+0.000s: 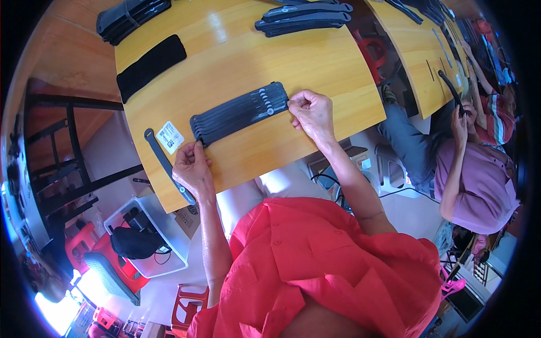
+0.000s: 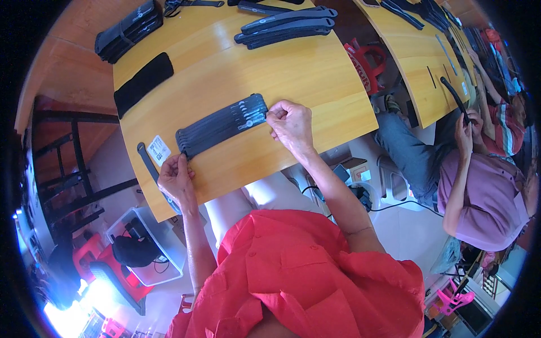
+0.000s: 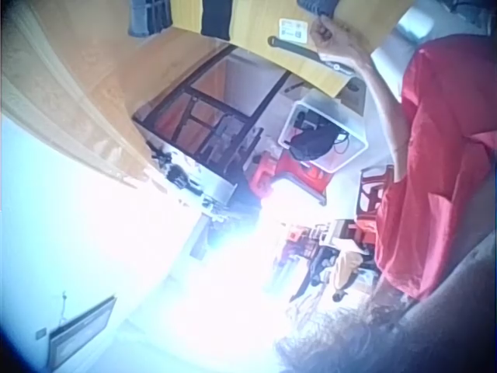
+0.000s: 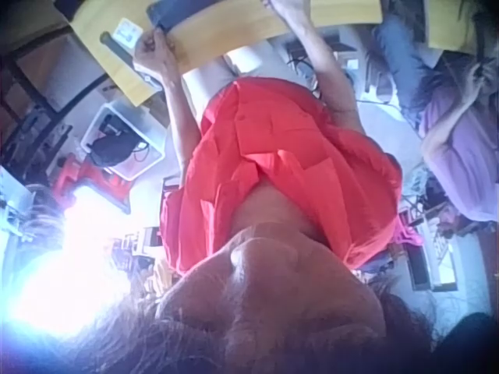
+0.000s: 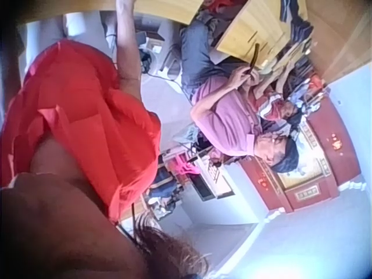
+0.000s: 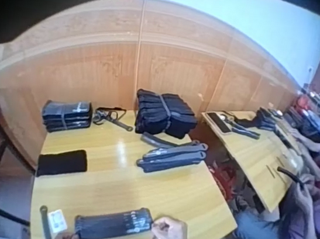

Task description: Inspecting and folding black fabric garments with elastic straps on a work table.

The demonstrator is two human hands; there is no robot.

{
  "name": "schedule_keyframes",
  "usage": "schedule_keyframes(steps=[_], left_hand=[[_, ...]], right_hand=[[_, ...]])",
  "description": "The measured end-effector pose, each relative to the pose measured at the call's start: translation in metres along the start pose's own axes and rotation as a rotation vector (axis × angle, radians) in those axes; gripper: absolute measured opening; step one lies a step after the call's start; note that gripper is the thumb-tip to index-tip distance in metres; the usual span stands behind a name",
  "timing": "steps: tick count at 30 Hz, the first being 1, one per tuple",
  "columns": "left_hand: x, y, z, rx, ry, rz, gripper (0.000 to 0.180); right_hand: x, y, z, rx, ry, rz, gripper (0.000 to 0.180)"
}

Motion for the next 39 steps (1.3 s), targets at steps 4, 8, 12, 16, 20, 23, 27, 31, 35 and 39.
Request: schedule_keyframes(steps=[4, 8, 12, 16, 20, 23, 27, 31, 35, 39], left_hand=[[-0.002, 0.0, -0.001, -0.002, 0.018, -0.001, 0.008], [0.002, 0.0, 0.0, 0.004, 0.022, -0.035, 0.007], [0.004, 0.003, 0.0, 0.026, 0.0, -0.06, 0.007], [0.002, 0.003, 0.0, 0.026, 0.03, -0.045, 0.008], [0.005, 0.001, 0.0, 0.014, 0.01, -0.077, 0.007], [0.002, 0.0, 0.0, -0.009, 0.021, -0.069, 0.007], [0.004, 0.001, 0.001, -0.001, 0.018, -0.077, 0.008], [0.008, 0.0, 0.001, -0.015, 0.011, -0.098, 0.008], [0.008, -0.002, 0.0, -0.003, 0.004, -0.124, 0.008], [0.008, -0.001, 0.0, 0.001, -0.028, -0.148, 0.008]], right_hand=[[-0.001, 0.0, 0.0, 0.007, -0.004, 0.004, 0.003], [-0.002, 0.0, 0.0, 0.015, 0.002, 0.001, 0.003], [-0.002, -0.003, 0.001, 0.002, 0.035, -0.026, 0.003], [-0.001, -0.001, 0.0, 0.015, 0.034, -0.004, 0.004], [-0.006, 0.001, 0.002, 0.034, 0.034, 0.01, 0.004], [-0.007, 0.001, 0.002, 0.046, 0.046, 0.047, 0.004], [-0.007, 0.0, 0.002, 0.039, 0.042, 0.022, 0.004], [-0.006, 0.0, 0.002, 0.025, 0.033, 0.05, 0.004], [-0.004, 0.0, 0.0, 0.021, 0.036, 0.036, 0.003], [-0.005, -0.001, 0.001, 0.029, 0.016, -0.014, 0.004]])
Point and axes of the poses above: each hand's wrist, its own z-axis away from the middle knuckle, its own y-axis out of the back of the hand, x = y × z, the point moved 10 cm from there along -z, towards the middle knuckle, and after that the axes turned 13 degrees about x, right-handed, at the moved point
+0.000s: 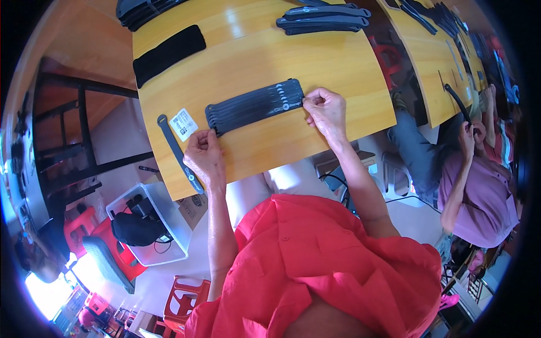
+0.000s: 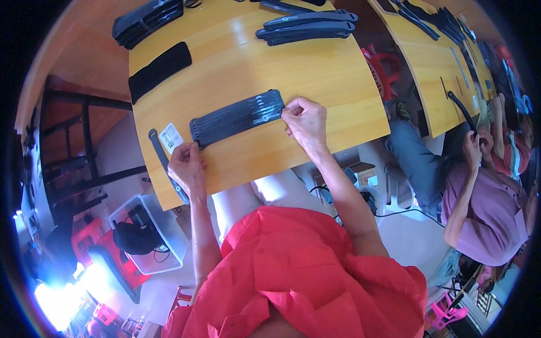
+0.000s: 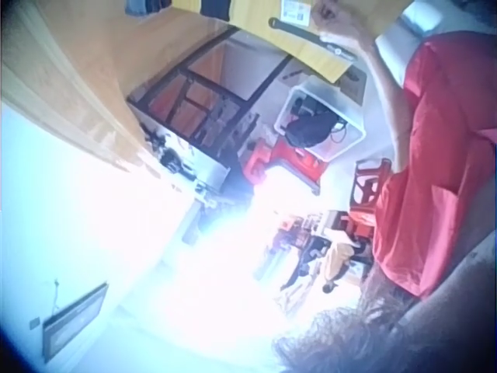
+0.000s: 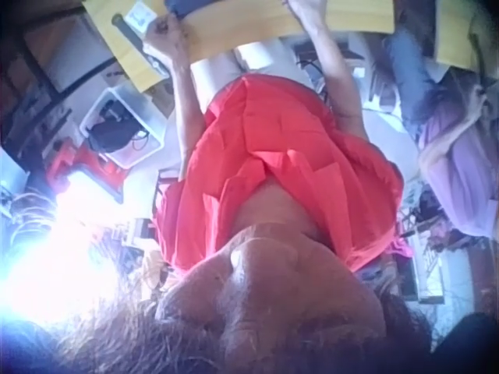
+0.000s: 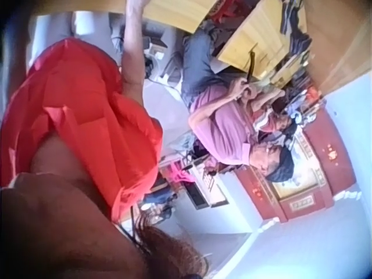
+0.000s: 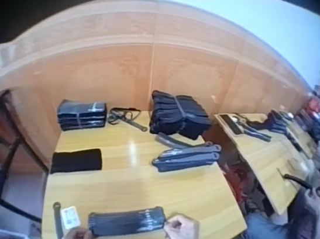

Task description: Inspecting and folding black fabric garments with elastic straps on a work table.

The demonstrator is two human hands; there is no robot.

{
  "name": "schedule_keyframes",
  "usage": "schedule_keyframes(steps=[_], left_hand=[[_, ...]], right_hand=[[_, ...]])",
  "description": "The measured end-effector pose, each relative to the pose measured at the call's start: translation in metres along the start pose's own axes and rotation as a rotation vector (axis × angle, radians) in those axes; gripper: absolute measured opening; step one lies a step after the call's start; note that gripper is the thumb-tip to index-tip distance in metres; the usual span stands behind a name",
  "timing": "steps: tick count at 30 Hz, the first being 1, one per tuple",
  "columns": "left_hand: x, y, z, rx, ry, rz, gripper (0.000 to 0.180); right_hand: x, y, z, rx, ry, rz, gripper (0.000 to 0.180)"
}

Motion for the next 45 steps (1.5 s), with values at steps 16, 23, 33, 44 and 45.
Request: schedule_keyframes(steps=[16, 23, 33, 44, 45], left_hand=[[0.003, 0.001, -0.003, -0.001, -0.034, -0.015, 0.009], [0.003, 0.0, -0.007, -0.04, -0.079, -0.065, 0.009], [0.049, 0.017, 0.017, -0.136, -0.549, -0.282, 0.058], [0.033, -0.038, 0.051, -0.267, -1.01, -0.707, 0.089], [0.033, -0.038, 0.05, -0.277, -1.008, -0.723, 0.09]], right_hand=[[0.001, -0.003, -0.002, -0.038, -0.004, 0.05, 0.005], [-0.006, -0.004, 0.0, -0.041, 0.052, 0.042, 0.002], [-0.075, -0.004, 0.058, 0.17, 0.918, 0.474, 0.029], [-0.026, -0.084, 0.086, -0.126, 1.029, 0.867, 0.078], [-0.025, -0.085, 0.085, -0.13, 1.033, 0.871, 0.079]])
Point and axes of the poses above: each hand's wrist, its own z-axis away from the middle knuckle, its own y-axis out of the back of the hand, x = y × z, the point moved 10 cm from there along -z, towards the middle knuckle, and after that the axes turned 13 degrees about x, right-handed, at the moved point
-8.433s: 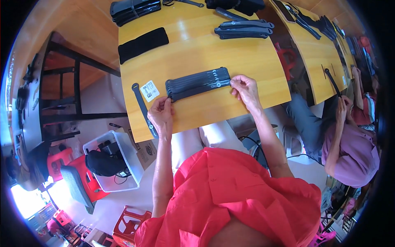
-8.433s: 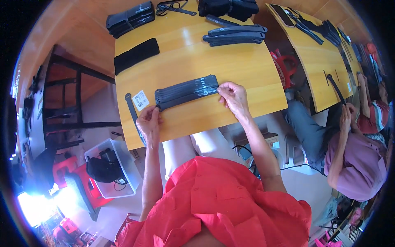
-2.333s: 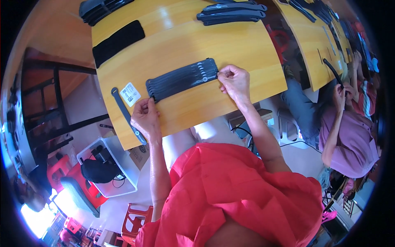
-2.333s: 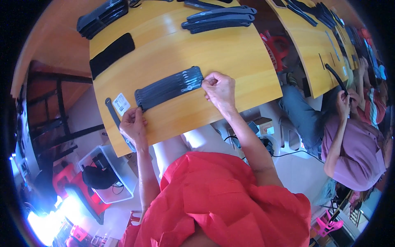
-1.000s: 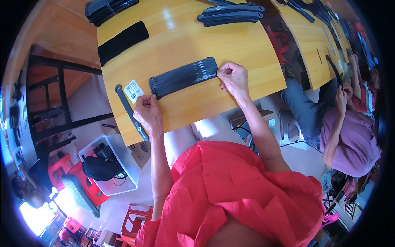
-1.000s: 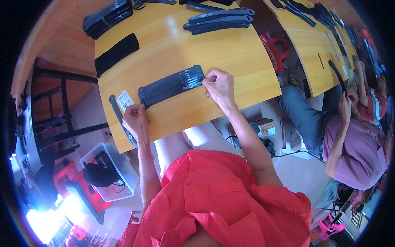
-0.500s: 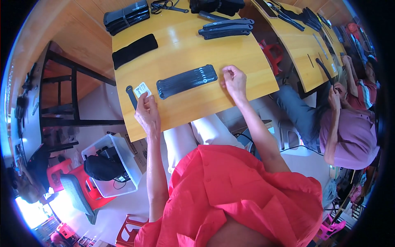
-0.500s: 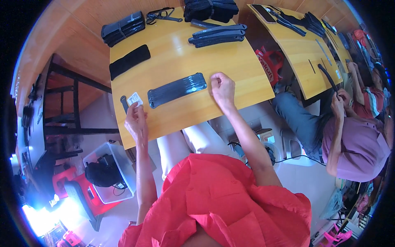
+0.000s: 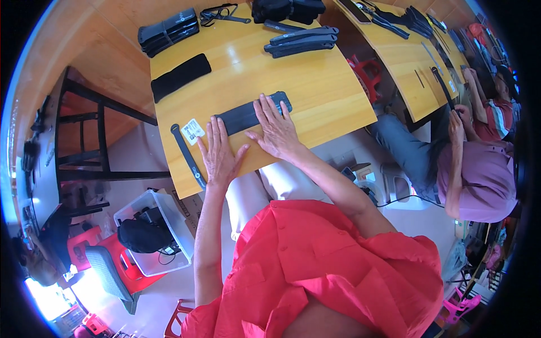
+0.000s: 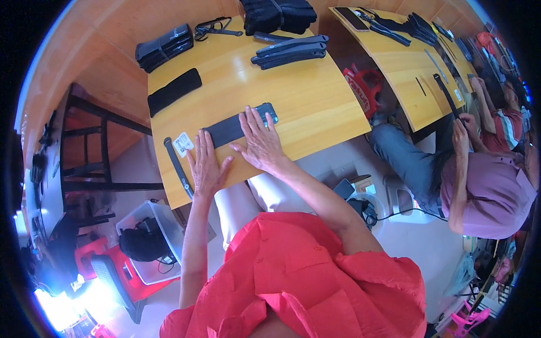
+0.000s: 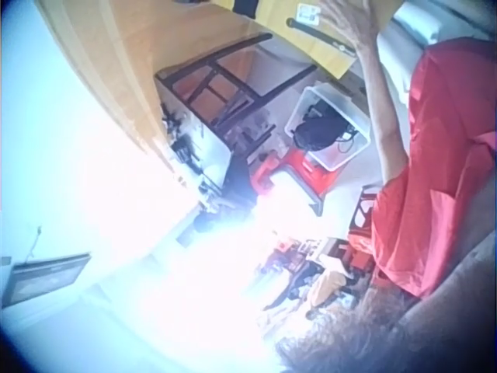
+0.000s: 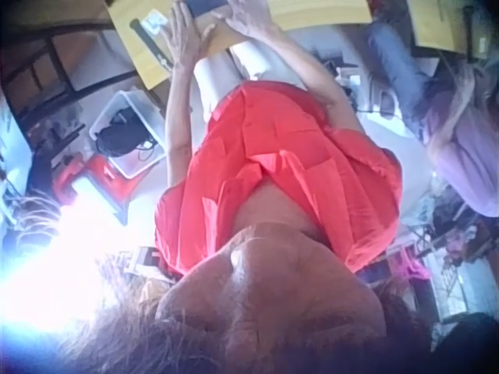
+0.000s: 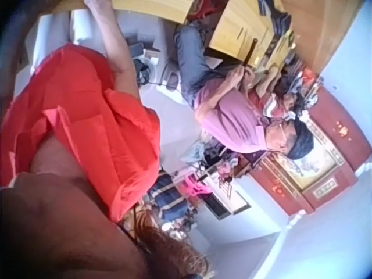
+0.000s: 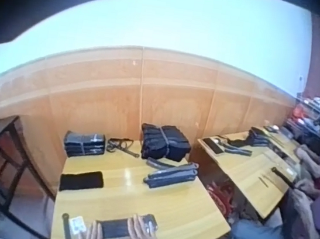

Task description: Inspecting and folding black fabric garments with elastic straps on a work table.

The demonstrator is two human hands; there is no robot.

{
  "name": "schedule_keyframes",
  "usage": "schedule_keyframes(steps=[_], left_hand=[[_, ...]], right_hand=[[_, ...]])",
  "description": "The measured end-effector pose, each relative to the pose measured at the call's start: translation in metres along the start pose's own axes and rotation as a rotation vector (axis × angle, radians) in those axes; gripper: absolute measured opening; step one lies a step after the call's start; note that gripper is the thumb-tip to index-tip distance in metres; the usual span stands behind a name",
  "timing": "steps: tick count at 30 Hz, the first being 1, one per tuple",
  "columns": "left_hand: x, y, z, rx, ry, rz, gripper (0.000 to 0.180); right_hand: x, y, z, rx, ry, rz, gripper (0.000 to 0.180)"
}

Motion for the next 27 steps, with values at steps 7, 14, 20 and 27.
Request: schedule_keyframes(steps=[7, 14, 20, 27], left_hand=[[-0.002, -0.004, 0.0, -0.039, 0.026, 0.032, 0.089], [-0.005, 0.001, 0.001, 0.021, 0.044, 0.017, 0.088], [-0.01, 0.002, 0.003, 0.035, 0.092, 0.04, 0.089], [-0.015, 0.016, 0.012, 0.069, 0.127, 0.118, 0.088]], right_hand=[[0.001, -0.002, -0.001, -0.045, -0.021, 0.019, 0.077], [0.013, 0.009, -0.003, 0.021, -0.009, 0.019, 0.075], [0.033, 0.007, -0.005, -0.07, -0.116, 0.068, 0.07], [0.041, 0.017, -0.006, -0.129, -0.157, 0.087, 0.069]])
Point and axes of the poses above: each hand's wrist, its own z-axis away from the middle knuckle, its own y-axis out of the back of the hand, x = y × z, the point moved 10 cm from there along -z, towards the middle knuckle, and after that the axes turned 13 degrees about x, right-handed, at the moved point
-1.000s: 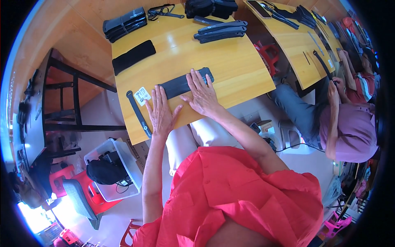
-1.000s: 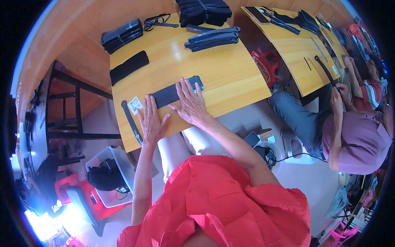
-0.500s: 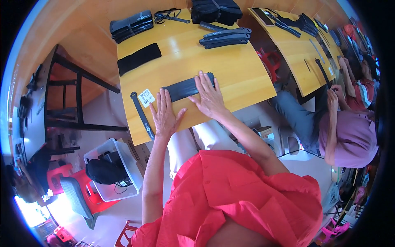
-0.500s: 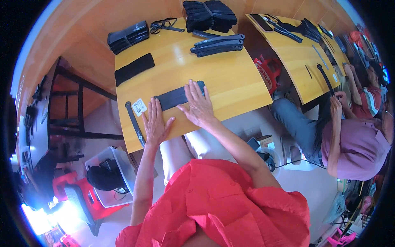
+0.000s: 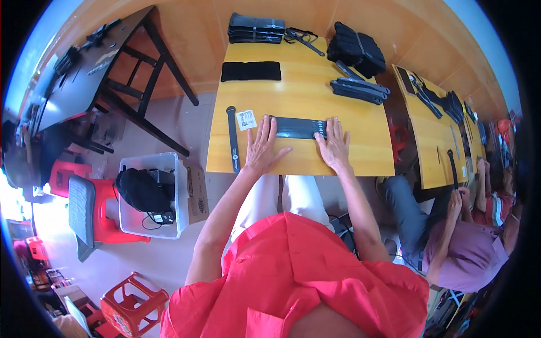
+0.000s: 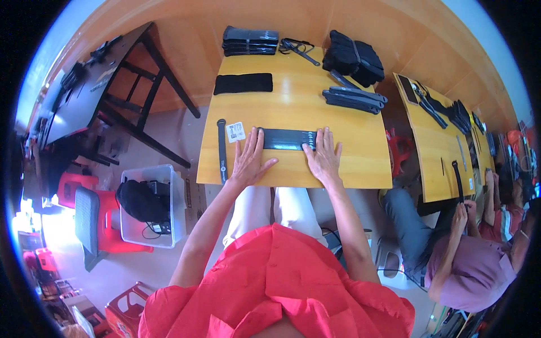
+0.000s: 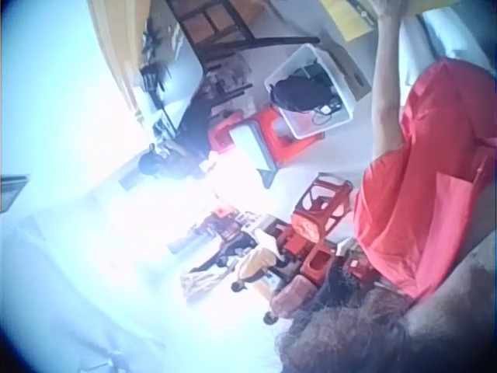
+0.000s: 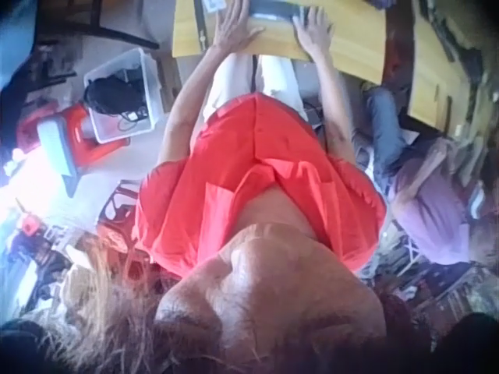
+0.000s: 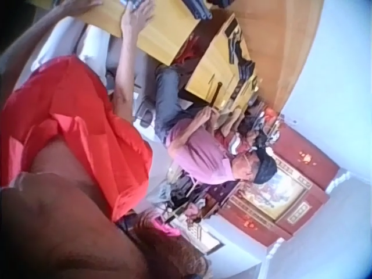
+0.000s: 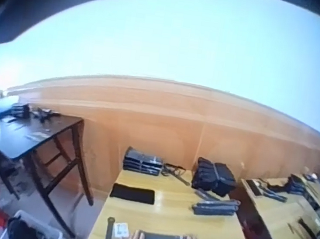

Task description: Inspecting and folding black fabric garments with elastic straps on a work table.

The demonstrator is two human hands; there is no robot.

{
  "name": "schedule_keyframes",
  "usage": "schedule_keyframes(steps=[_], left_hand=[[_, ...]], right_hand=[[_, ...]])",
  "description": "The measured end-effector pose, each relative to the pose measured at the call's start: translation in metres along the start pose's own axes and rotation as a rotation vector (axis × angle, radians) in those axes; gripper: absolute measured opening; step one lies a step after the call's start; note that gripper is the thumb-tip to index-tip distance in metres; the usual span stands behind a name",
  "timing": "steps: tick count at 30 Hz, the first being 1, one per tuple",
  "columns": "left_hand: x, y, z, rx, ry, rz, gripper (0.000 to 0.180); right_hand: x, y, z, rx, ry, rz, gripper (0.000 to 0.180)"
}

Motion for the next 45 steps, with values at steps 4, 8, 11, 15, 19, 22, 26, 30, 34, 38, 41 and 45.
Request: schedule_keyframes(steps=[4, 8, 11, 15, 19, 22, 26, 30, 34, 38, 41, 45], left_hand=[[-0.019, 0.071, 0.026, 0.258, 0.189, 0.388, 0.06], [-0.1, 0.099, 0.101, 0.504, 0.795, 0.793, 0.024], [-0.138, 0.09, 0.166, 0.552, 0.936, 0.873, 0.027], [-0.138, 0.071, 0.218, 0.489, 1.148, 0.983, 0.028], [-0.117, 0.045, 0.226, 0.37, 1.294, 1.192, 0.028], [-0.088, 0.033, 0.197, 0.212, 1.261, 1.378, 0.033], [-0.035, 0.03, 0.144, 0.034, 1.206, 1.867, 0.035], [-0.002, 0.056, 0.102, 0.056, 1.117, 2.118, 0.028], [0.014, 0.072, 0.087, -0.003, 1.056, 2.109, 0.027], [0.024, 0.098, 0.073, -0.046, 1.026, 2.042, 0.029], [0.027, 0.102, 0.073, -0.068, 1.022, 2.015, 0.031], [0.028, 0.103, 0.074, -0.048, 1.017, 1.951, 0.032]], right_hand=[[-0.042, 0.041, 0.02, 0.233, 0.134, -0.136, 0.052], [-0.13, 0.055, 0.057, 0.142, 0.393, -0.564, 0.031], [-0.183, 0.039, 0.084, 0.131, 0.549, -0.589, 0.045], [-0.224, 0.012, 0.089, 0.156, 0.715, -0.504, 0.043], [-0.225, -0.002, 0.1, 0.154, 0.851, -0.499, 0.035], [-0.21, 0.009, 0.098, 0.163, 0.803, -0.614, 0.028], [-0.178, 0.059, 0.08, 0.115, 0.292, -1.061, 0.026], [-0.163, 0.099, 0.081, 0.161, 0.22, -1.081, 0.027], [-0.158, 0.133, 0.085, 0.308, 0.301, -0.969, 0.029], [-0.152, 0.148, 0.077, 0.168, 0.225, -1.144, 0.025], [-0.145, 0.154, 0.074, 0.11, 0.254, -1.136, 0.022], [-0.148, 0.165, 0.072, 0.122, 0.359, -1.043, 0.017]])
Point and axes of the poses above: each hand's wrist, its own z-axis away from the middle knuckle, its own y-axis out of the back of the hand, x = y × z, the point moved 10 cm from there along -z, towards the middle knuckle, and after that the axes turned 13 degrees about x, right-handed, at the moved point
